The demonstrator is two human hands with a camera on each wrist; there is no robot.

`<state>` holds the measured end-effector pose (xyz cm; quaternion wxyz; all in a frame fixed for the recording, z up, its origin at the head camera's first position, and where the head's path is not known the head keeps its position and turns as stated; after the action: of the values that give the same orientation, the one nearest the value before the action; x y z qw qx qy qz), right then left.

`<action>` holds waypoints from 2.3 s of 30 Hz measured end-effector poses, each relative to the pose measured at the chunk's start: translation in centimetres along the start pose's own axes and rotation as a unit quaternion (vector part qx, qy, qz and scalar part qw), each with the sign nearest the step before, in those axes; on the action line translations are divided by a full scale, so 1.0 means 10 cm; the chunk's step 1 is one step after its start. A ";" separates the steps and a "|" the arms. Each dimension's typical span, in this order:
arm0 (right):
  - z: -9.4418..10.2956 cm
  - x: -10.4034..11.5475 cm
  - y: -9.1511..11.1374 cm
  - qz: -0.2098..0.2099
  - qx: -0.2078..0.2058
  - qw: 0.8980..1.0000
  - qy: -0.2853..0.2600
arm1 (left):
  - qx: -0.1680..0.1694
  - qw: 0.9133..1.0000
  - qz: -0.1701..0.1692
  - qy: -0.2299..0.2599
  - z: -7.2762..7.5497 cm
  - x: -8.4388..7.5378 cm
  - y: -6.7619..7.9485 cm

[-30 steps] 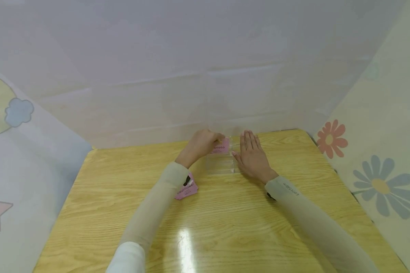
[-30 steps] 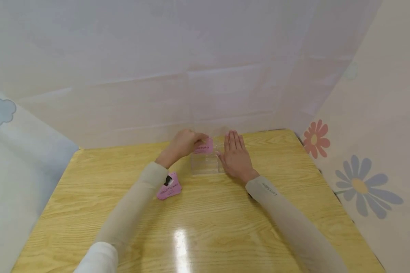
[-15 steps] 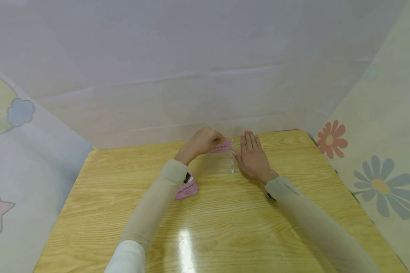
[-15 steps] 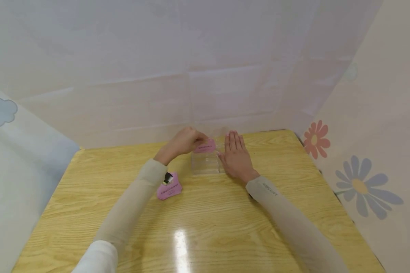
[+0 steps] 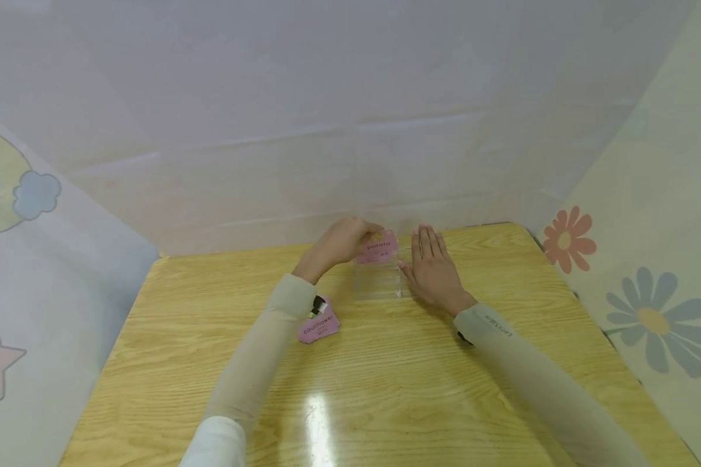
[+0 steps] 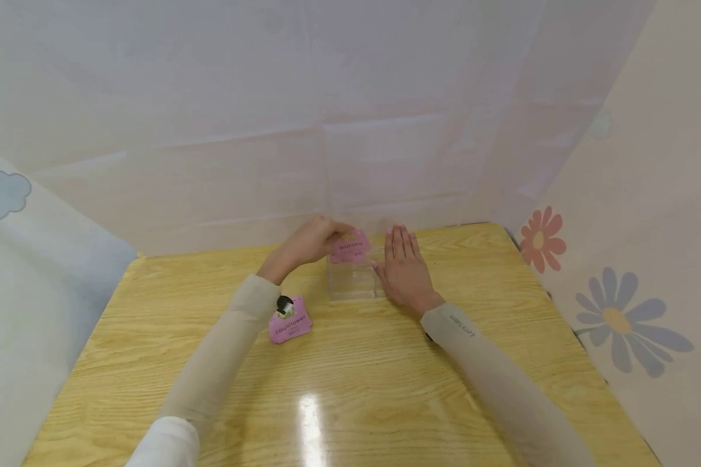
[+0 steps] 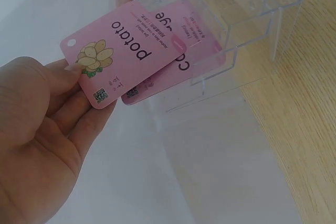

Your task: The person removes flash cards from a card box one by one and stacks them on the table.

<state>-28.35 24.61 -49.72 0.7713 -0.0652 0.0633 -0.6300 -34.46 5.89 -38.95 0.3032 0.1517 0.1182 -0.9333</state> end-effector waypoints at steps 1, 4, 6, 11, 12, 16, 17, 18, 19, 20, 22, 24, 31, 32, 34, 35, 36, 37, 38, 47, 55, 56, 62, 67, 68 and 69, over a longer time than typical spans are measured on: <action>0.00 0.00 0.00 0.000 0.000 1.000 -0.001 | -0.002 1.000 0.001 0.006 0.02 0.00 0.01; 0.01 0.00 0.00 0.000 -0.002 1.000 -0.006 | -0.007 1.000 0.001 0.017 0.06 0.00 0.04; 0.02 0.01 0.00 0.000 -0.003 1.000 -0.008 | -0.014 1.000 0.002 0.022 0.08 0.01 0.06; 0.03 0.01 0.01 0.002 -0.009 1.000 -0.015 | -0.044 0.999 0.018 0.016 0.13 0.05 0.12; 0.04 0.01 0.01 0.002 -0.009 1.000 -0.016 | -0.050 0.998 0.022 0.015 0.14 0.06 0.13; 0.05 0.01 0.01 0.001 -0.011 1.000 -0.016 | -0.061 0.997 0.034 0.026 0.17 0.10 0.17; 0.05 0.01 0.01 0.001 -0.011 1.000 -0.017 | -0.063 0.997 0.036 0.032 0.18 0.12 0.18; 0.06 0.01 0.01 0.001 -0.012 1.000 -0.018 | -0.064 0.997 0.037 0.037 0.19 0.13 0.19; 0.06 0.01 0.01 0.001 -0.012 1.000 -0.019 | -0.065 0.996 0.037 0.043 0.20 0.14 0.20; 0.07 0.02 0.01 0.002 -0.012 1.000 -0.021 | -0.065 0.996 0.037 0.048 0.21 0.14 0.21; 0.07 0.02 0.01 0.002 -0.013 1.000 -0.023 | -0.063 0.995 0.035 0.062 0.23 0.15 0.23; 0.07 0.02 0.01 0.002 -0.010 1.000 -0.026 | -0.060 0.995 0.034 0.075 0.24 0.16 0.25; 0.05 0.03 -0.01 0.004 -0.005 1.000 -0.031 | -0.027 0.992 0.049 0.117 0.27 0.22 0.33; 0.04 0.03 -0.01 0.005 -0.004 1.000 -0.031 | -0.022 0.991 0.053 0.122 0.27 0.24 0.35; 0.04 0.03 -0.02 0.004 0.000 0.999 -0.033 | -0.015 0.989 0.060 0.133 0.28 0.26 0.37; 0.04 0.03 -0.02 0.003 0.001 0.999 -0.033 | -0.012 0.988 0.064 0.141 0.28 0.28 0.38; 0.04 0.03 -0.02 0.003 0.004 0.999 -0.033 | -0.011 0.987 0.068 0.144 0.28 0.29 0.40; 0.04 0.02 -0.02 0.002 0.006 0.999 -0.033 | -0.011 0.986 0.072 0.150 0.28 0.30 0.40; 0.04 0.02 -0.02 0.001 0.008 0.999 -0.033 | -0.010 0.985 0.075 0.155 0.28 0.32 0.41; 0.03 -0.03 -0.01 -0.002 0.016 0.999 -0.031 | -0.006 0.978 0.086 0.192 0.25 0.42 0.51; 0.04 -0.11 0.02 -0.001 0.017 0.999 -0.028 | 0.021 0.974 0.089 0.205 0.17 0.45 0.61; 0.04 -0.11 0.02 0.000 0.018 0.999 -0.027 | 0.024 0.974 0.090 0.207 0.16 0.46 0.62; 0.06 -0.11 -0.01 0.005 0.016 1.000 -0.017 | 0.032 0.969 0.097 0.223 0.09 0.52 0.69; 0.07 -0.12 -0.01 0.002 0.017 1.000 -0.021 | 0.055 0.966 0.103 0.231 -0.02 0.59 0.75; 0.07 -0.12 -0.01 0.002 0.018 1.000 -0.023 | 0.059 0.965 0.105 0.234 -0.04 0.60 0.76; 0.07 -0.11 -0.01 0.002 0.018 1.000 -0.023 | 0.063 0.964 0.107 0.236 -0.06 0.61 0.78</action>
<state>-28.52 25.72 -49.03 0.7747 -0.0661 0.0340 -0.6279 -34.33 -3.32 -42.68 0.3545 0.3979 0.1102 -0.8390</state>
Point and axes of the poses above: each hand's wrist, its own y-axis away from the middle knuckle, its own z-axis out of the back of the hand, x = y × z, the point moved 5 cm from there along -y, towards the middle knuckle
